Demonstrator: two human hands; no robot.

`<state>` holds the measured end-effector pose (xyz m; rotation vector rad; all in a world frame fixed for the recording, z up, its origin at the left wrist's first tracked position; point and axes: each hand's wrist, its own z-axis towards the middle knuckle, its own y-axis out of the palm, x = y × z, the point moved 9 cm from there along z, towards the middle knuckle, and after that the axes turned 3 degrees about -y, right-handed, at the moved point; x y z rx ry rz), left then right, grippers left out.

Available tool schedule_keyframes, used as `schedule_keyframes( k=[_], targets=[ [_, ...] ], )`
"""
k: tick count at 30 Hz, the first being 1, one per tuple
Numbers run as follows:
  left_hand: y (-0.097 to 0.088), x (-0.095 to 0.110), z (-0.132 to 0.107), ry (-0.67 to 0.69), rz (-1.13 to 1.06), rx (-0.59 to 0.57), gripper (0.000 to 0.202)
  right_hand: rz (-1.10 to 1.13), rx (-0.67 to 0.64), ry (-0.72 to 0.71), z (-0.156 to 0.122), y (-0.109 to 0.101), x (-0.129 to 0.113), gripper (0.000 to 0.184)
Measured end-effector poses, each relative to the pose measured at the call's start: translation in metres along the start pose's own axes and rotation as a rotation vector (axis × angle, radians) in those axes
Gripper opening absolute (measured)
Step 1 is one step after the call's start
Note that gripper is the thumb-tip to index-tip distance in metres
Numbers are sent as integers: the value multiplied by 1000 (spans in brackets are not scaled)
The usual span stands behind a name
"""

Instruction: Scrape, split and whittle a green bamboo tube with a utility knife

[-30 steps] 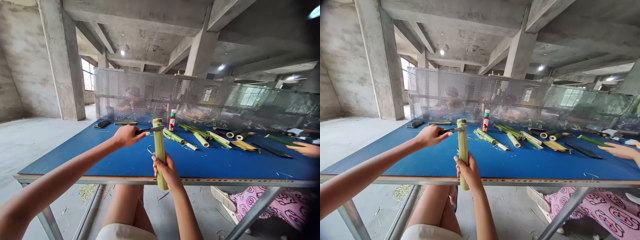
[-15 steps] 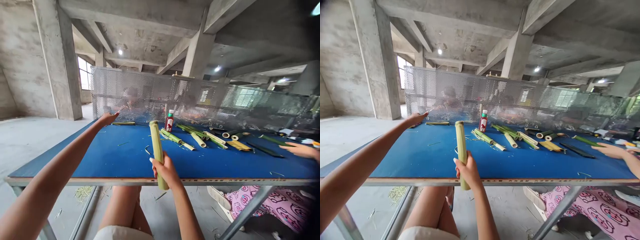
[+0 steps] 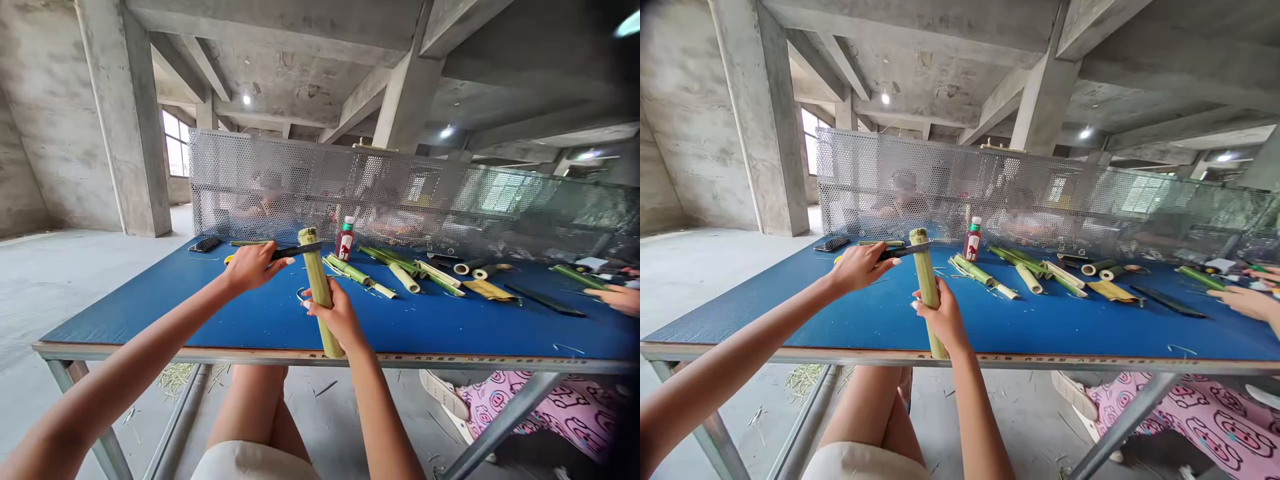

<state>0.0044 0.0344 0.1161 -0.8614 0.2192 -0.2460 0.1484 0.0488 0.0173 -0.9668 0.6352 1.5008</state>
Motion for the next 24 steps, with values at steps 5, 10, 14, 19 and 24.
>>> schedule_keyframes(
  k=[5,10,14,19,24],
  targets=[
    [-7,-6,7,-84,36,29,61,-63,10,25,13,2,-9,38],
    [-6,-23,13,-160,20,38,66,-163,-90,-96,40,7,-31,31],
    [21,-50,24,-246,49,20,70,-319,-151,-101,74,8,-16,26],
    [73,-86,59,-310,49,-31,69,-463,-123,38,110,16,24,20],
    [95,-182,82,-816,-63,-130,70,-346,-251,176,112,29,51,23]
  ],
)
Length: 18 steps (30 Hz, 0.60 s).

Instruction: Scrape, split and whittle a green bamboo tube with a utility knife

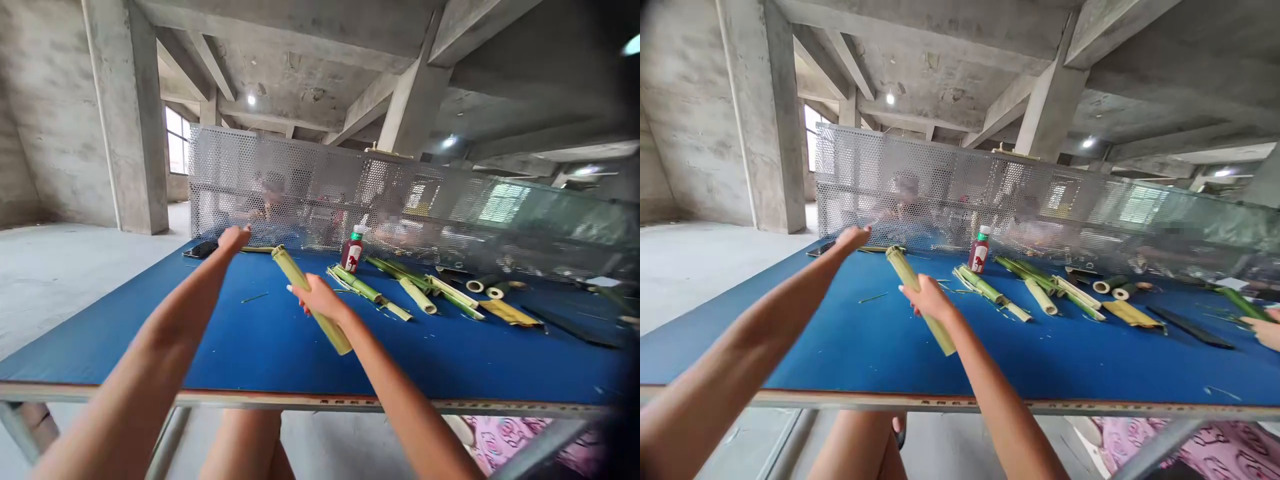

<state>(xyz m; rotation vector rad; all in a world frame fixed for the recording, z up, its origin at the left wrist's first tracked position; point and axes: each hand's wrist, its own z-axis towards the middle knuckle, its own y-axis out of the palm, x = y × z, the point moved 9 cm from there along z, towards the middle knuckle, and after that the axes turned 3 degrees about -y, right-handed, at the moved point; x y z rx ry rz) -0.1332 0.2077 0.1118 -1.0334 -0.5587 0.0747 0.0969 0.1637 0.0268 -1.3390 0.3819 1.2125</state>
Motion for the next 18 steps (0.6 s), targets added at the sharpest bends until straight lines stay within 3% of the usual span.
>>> schedule_keyframes(
  k=[2,5,10,12,18],
  targets=[
    [-14,-4,15,15,1,88,73,80,-13,56,2,-5,14,25],
    [-17,8,5,170,35,83,78,207,9,83,10,-17,31,29],
    [10,46,-56,457,34,-36,80,324,-48,41,26,-7,33,25],
    [21,56,-69,537,41,-47,78,290,-28,27,28,-3,31,20],
    [44,67,-50,604,124,18,77,85,120,19,34,-13,42,14]
  ],
)
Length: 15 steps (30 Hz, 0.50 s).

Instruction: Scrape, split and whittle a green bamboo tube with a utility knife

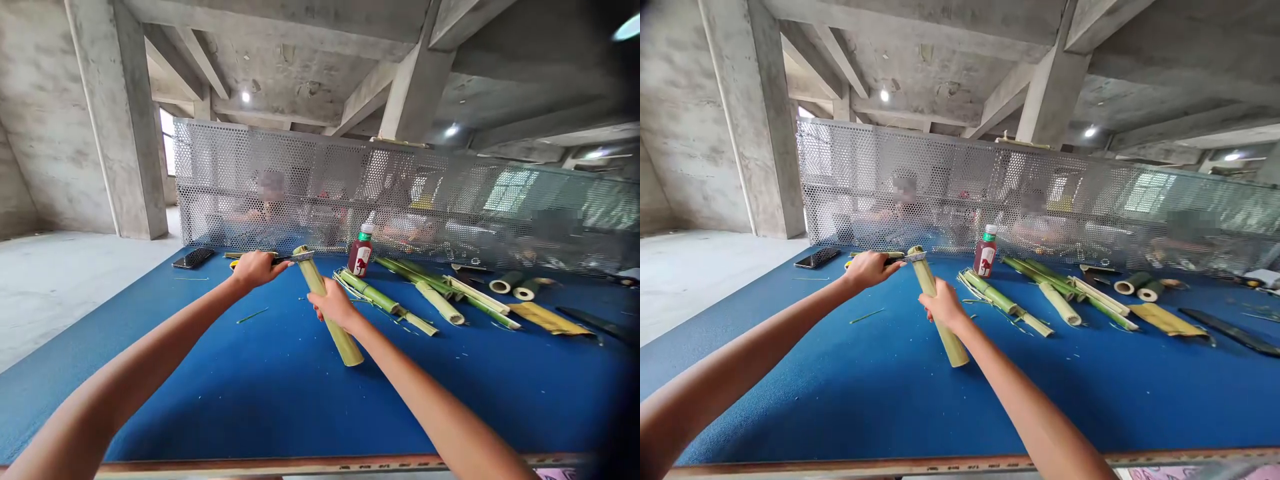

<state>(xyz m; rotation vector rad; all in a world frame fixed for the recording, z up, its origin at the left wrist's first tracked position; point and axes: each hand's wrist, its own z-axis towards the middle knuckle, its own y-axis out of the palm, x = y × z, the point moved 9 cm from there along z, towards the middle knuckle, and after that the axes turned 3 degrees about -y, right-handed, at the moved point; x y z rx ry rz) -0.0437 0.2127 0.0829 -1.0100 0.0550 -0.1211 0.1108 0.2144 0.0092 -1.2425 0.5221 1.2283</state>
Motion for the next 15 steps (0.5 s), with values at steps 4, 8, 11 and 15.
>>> schedule_keyframes(
  k=[4,8,11,15],
  targets=[
    [13,9,27,4,11,17,79,1,93,90,8,-15,14,16],
    [23,38,46,20,-58,13,80,44,196,147,10,-36,16,14],
    [25,48,59,3,-115,-22,79,-7,251,161,7,-50,16,13],
    [19,-11,73,-330,-193,-109,78,-125,112,104,-4,-45,14,17]
  ],
)
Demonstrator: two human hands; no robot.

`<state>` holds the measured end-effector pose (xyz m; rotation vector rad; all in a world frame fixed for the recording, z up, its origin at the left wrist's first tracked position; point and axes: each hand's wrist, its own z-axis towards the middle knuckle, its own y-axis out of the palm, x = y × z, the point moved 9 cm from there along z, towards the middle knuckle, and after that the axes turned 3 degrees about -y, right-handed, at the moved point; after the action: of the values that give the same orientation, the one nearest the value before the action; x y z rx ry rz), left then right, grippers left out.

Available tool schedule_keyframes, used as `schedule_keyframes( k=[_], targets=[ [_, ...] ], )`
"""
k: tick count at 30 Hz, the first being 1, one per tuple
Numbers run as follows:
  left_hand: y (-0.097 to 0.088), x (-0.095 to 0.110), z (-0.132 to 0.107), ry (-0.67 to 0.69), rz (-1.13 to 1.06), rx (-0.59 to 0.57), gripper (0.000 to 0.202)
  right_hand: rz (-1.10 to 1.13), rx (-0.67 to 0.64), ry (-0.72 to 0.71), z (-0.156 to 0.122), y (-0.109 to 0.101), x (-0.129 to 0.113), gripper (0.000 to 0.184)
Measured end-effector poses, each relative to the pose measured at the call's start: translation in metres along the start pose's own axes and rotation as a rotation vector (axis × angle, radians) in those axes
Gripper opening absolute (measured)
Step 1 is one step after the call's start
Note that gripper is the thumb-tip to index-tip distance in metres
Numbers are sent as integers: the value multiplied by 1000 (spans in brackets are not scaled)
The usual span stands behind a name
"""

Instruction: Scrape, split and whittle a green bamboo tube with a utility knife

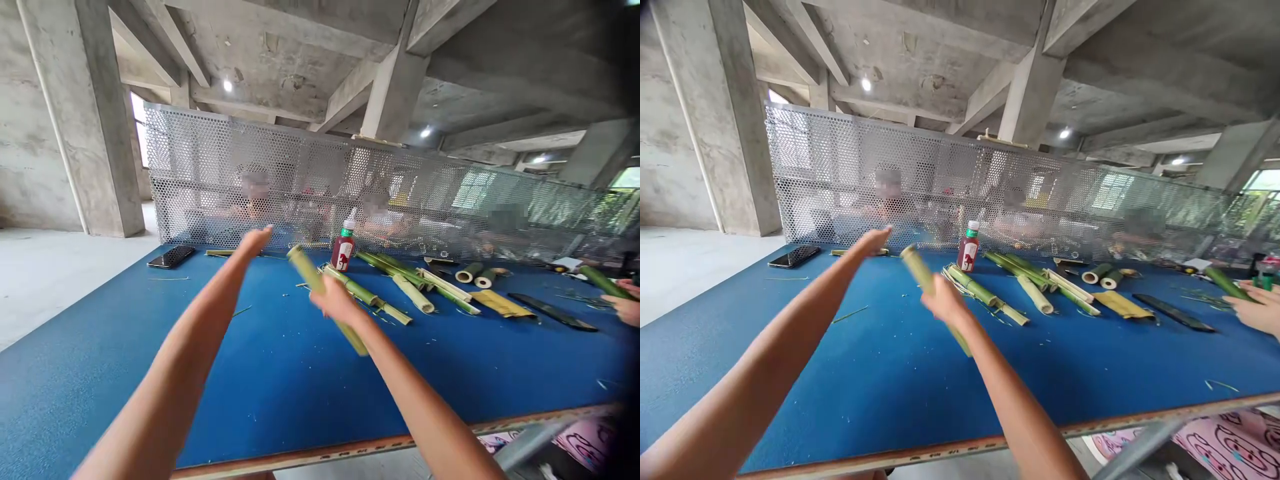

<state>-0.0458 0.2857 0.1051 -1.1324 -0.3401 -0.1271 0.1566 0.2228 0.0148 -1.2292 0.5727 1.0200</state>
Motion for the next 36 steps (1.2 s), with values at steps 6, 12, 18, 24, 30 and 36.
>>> schedule_keyframes(
  k=[6,12,18,24,30,36],
  targets=[
    [-56,-60,7,-97,0,158,81,110,-67,-70,-5,4,-6,16],
    [-36,-4,-69,218,78,123,78,166,-95,-105,-4,14,-10,16],
    [-15,30,-99,396,149,109,76,166,-64,-152,-11,15,-17,12],
    [-5,31,-69,343,152,126,78,179,-26,-23,-5,19,-11,12],
    [-26,-32,-17,-104,56,14,74,126,-72,-52,-15,18,-13,13],
    [-70,-63,-18,-88,105,130,77,205,-9,-52,-12,11,-5,22]
  ],
)
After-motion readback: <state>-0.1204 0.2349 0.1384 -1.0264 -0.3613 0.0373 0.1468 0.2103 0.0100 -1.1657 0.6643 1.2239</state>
